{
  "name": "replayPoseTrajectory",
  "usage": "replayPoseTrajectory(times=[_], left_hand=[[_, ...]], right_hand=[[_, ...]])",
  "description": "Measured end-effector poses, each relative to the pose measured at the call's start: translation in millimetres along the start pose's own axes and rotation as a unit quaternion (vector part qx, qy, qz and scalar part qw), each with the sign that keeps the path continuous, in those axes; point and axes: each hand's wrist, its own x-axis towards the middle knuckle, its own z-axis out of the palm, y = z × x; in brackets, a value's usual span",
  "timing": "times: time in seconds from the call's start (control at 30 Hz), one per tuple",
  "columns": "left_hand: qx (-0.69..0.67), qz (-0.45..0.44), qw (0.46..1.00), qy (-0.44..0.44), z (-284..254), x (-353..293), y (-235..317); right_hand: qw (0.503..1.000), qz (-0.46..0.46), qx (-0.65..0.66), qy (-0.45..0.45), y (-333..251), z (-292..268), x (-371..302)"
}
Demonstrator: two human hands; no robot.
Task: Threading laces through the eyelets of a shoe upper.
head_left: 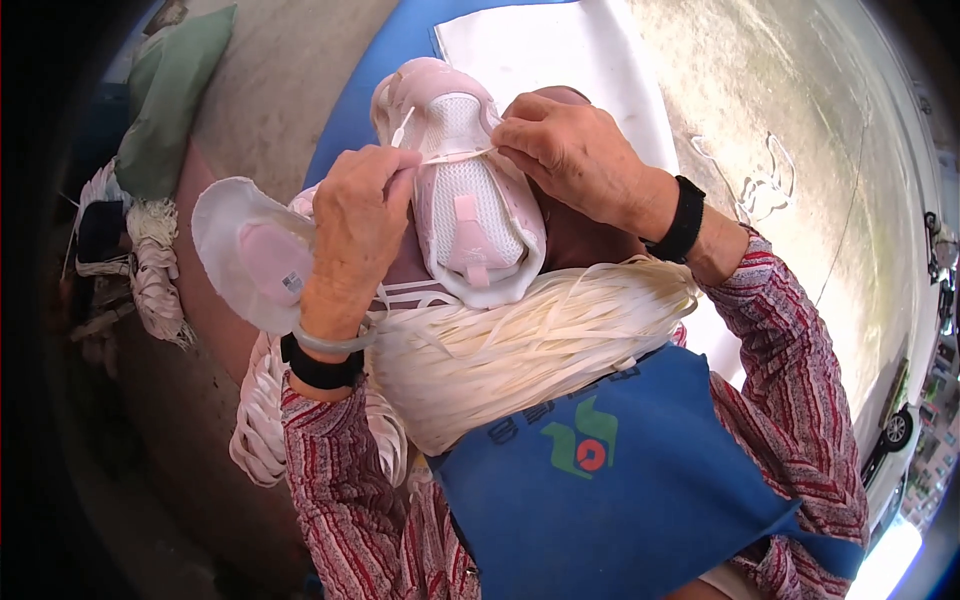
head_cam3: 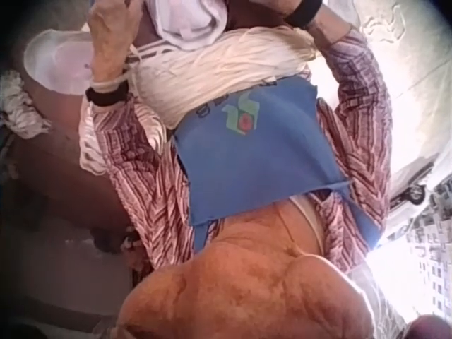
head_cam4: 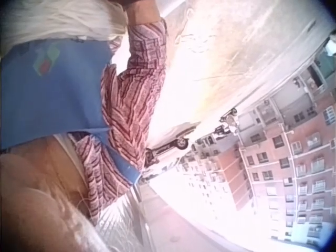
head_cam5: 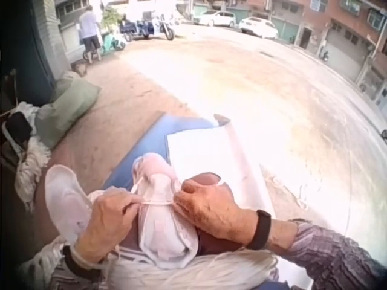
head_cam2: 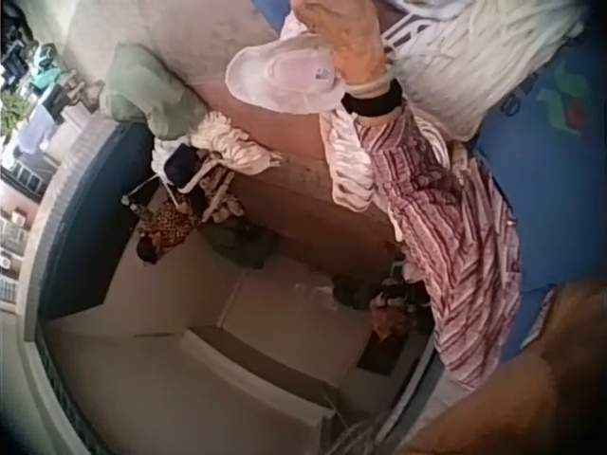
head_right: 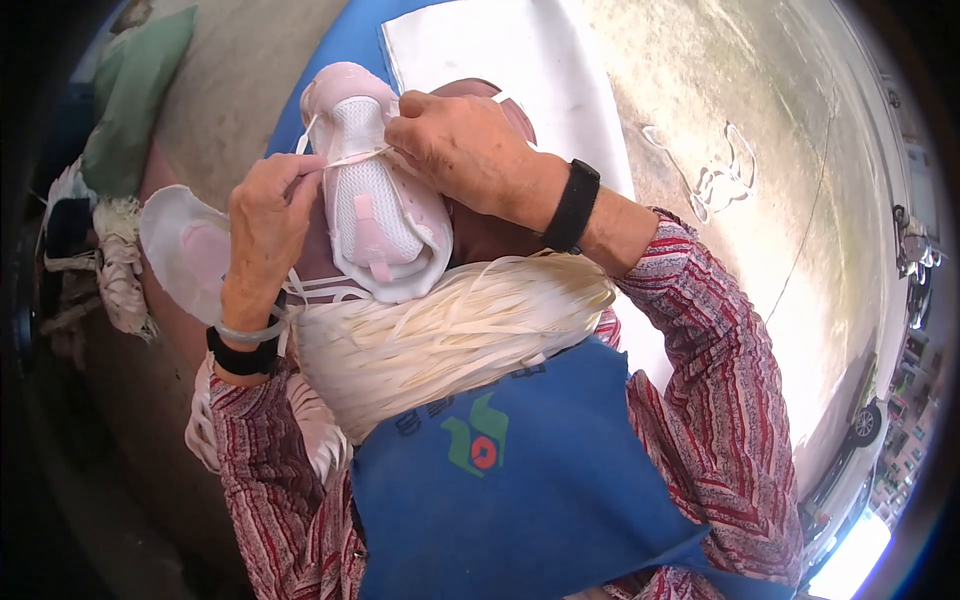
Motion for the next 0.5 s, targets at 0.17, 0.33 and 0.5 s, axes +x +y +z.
replayPoseTrajectory(times=[0.17,0.33,0.5], left_hand=[[0.008,0.063,0.998,0.015,3.8,5.7,-12.4],[-0.013,0.008,1.0,-0.011,-1.0,-4.1,-15.2],[-0.206,-0.209,0.952,0.092,-20.8,-19.4,6.6]], right_hand=[[0.998,-0.036,-0.055,-0.019,-2.0,-1.0,6.0],[0.998,-0.016,0.021,0.057,0.4,-12.1,-5.6],[0.985,0.091,0.139,0.042,-4.7,-21.3,-21.0]])
